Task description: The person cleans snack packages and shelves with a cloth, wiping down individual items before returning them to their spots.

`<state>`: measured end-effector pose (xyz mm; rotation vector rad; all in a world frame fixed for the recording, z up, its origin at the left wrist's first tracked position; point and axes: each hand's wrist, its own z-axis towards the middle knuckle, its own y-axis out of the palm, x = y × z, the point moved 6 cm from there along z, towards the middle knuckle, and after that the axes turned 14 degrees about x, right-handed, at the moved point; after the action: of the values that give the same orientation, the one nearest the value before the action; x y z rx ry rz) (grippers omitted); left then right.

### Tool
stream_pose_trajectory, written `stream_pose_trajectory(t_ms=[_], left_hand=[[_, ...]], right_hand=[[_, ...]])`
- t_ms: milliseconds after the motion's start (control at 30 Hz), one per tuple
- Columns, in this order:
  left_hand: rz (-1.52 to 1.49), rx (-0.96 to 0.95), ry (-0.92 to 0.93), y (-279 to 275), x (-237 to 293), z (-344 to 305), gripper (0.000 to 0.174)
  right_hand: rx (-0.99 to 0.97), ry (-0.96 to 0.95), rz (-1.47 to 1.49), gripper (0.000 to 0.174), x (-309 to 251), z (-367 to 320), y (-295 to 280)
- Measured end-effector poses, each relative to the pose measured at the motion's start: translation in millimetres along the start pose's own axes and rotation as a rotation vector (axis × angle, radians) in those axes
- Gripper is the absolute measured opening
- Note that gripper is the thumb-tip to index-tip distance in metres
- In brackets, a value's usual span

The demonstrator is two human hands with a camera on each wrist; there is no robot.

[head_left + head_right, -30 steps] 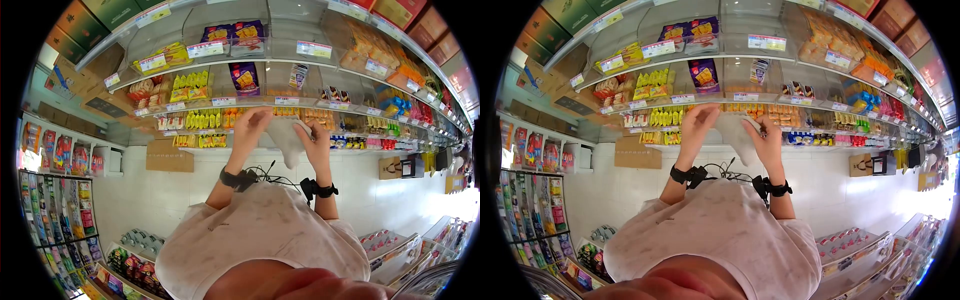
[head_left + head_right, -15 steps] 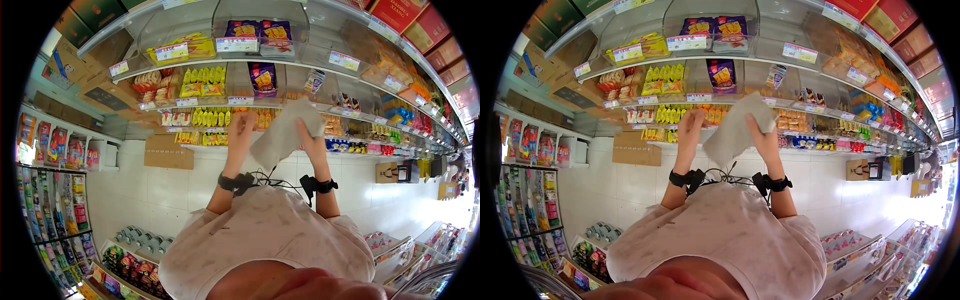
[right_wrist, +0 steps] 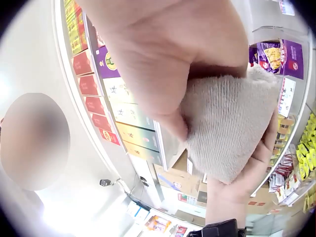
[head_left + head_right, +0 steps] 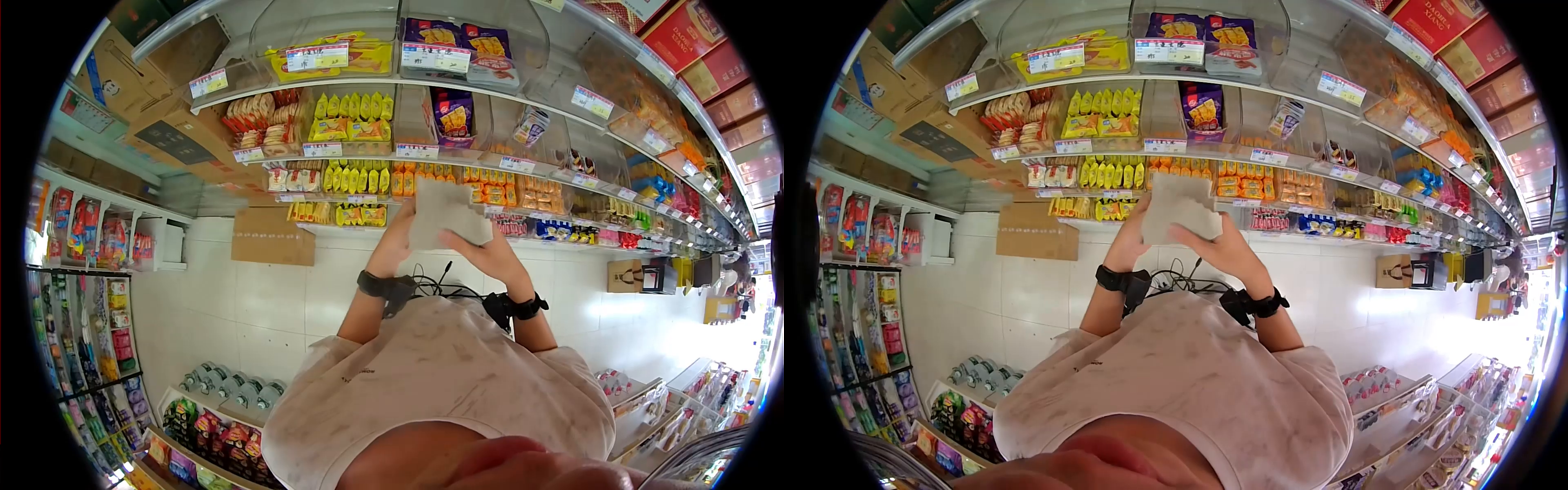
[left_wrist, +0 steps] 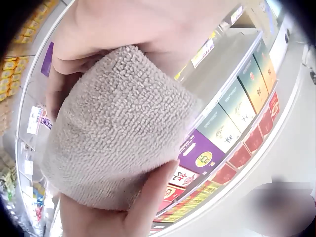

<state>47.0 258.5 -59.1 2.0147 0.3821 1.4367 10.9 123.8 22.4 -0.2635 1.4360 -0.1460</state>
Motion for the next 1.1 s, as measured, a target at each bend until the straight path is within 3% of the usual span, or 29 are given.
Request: stream_pose_trajectory(t_ms=[67, 133, 200, 267, 367, 467, 500, 533, 600, 700, 800, 833, 933, 1000, 1100], left_hand=[[0.012, 0.013, -0.023, 9, 3, -2, 0.041], [-0.04, 0.083, -0.073, 12, 5, -3, 0.04], [0.054, 0.167, -0.129, 2, -5, 5, 0.04], [0.171, 0.198, -0.116, -3, -7, 15, 0.039], [0.353, 0.184, -0.018, -2, 6, 25, 0.039], [0.449, 0.189, 0.1, -11, 11, 37, 0.04], [0.457, 0.183, 0.183, -11, 19, 44, 0.04], [0.463, 0.177, 0.268, -10, 27, 51, 0.04], [0.417, 0.166, 0.205, -10, 36, 65, 0.039], [0.396, 0.162, 0.195, -4, 52, 96, 0.036], [0.4, 0.211, 0.182, -18, 35, 144, 0.033], [0.404, 0.233, 0.178, -17, 34, 159, 0.033], [0.529, 0.355, 0.437, -9, 42, 189, 0.028], [0.6, 0.408, 0.471, -26, 30, 233, 0.028], [0.81, 0.461, 0.453, -10, 32, 245, 0.032]], right_hand=[[0.182, -0.058, -0.056, 0.036, -1, 6, -5], [0.331, -0.233, -0.224, 0.04, 3, 21, -7], [0.292, -0.083, -0.173, 0.046, 27, 28, -7], [0.056, 0.381, 0.111, 0.053, 65, 25, 2], [0.049, 0.32, 0.028, 0.056, 86, 32, 1], [0.036, 0.11, -0.28, 0.053, 145, 58, -20], [0.288, -0.037, -0.333, 0.047, 138, 64, -31], [0.337, -0.01, -0.246, 0.046, 141, 73, -39], [0.421, 0.041, -0.072, 0.044, 139, 103, -59], [0.364, 0.211, -0.078, 0.037, 130, 144, -73], [0.251, 0.268, -0.256, 0.033, 152, 183, -87], [0.323, 0.182, -0.257, 0.032, 155, 192, -93], [0.499, -0.038, -0.248, 0.031, 152, 211, -100], [0.563, -0.134, -0.232, 0.03, 144, 222, -101], [0.581, -0.206, -0.419, 0.03, 153, 245, -99]])
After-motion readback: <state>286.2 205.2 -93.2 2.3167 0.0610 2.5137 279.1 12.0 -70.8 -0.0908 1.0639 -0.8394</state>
